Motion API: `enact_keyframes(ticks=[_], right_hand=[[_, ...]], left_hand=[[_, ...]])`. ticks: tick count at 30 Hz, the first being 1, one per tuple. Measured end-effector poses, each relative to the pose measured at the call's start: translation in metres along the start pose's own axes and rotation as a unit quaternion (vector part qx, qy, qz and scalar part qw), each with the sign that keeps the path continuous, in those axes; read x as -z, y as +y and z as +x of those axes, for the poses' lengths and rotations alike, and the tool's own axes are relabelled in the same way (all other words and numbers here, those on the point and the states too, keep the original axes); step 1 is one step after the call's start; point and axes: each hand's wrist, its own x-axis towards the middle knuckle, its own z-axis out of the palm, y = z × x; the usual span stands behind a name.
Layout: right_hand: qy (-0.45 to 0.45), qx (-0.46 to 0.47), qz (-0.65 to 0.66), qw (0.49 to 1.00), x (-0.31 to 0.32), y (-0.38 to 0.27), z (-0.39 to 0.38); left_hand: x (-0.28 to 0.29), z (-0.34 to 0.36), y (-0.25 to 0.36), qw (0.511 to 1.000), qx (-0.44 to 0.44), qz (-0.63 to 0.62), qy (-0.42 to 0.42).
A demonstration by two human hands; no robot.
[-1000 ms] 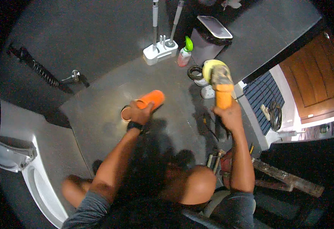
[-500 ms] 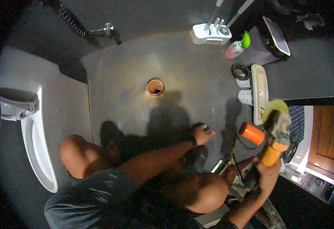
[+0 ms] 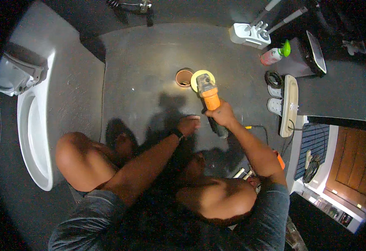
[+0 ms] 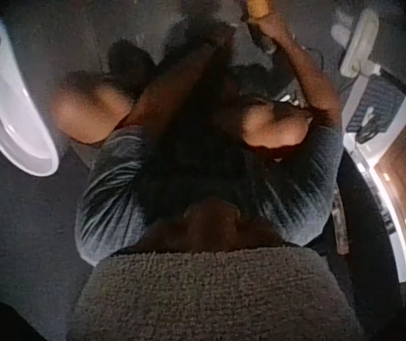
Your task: The person uses an angle grinder to grind a circular area on the floor around a small orange cup. They move the tool in circular motions, occasionally repositioning the cup and adjusting their stance while seated on the floor.
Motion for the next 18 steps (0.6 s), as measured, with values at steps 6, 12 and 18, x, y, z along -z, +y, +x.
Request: enact_keyframes(ticks=[6, 12, 18], right_hand=[[-0.027, 0.029, -0.042, 0.998, -0.007, 0.022, 0.024], [0.043, -0.055, 0.072, 0.995, -0.007, 0.028, 0.046], [0.064, -0.09, 0.038, 0.993, 0.007, 0.007, 0.031]], left_hand=[[-0.048, -0.011, 0.055, 0.998, -0.061, -0.008, 0.006], [-0.083, 0.0, 0.085, 0.997, -0.036, -0.009, 0.075], [-0.097, 0.006, 0.096, 0.995, -0.06, 0.031, 0.075]])
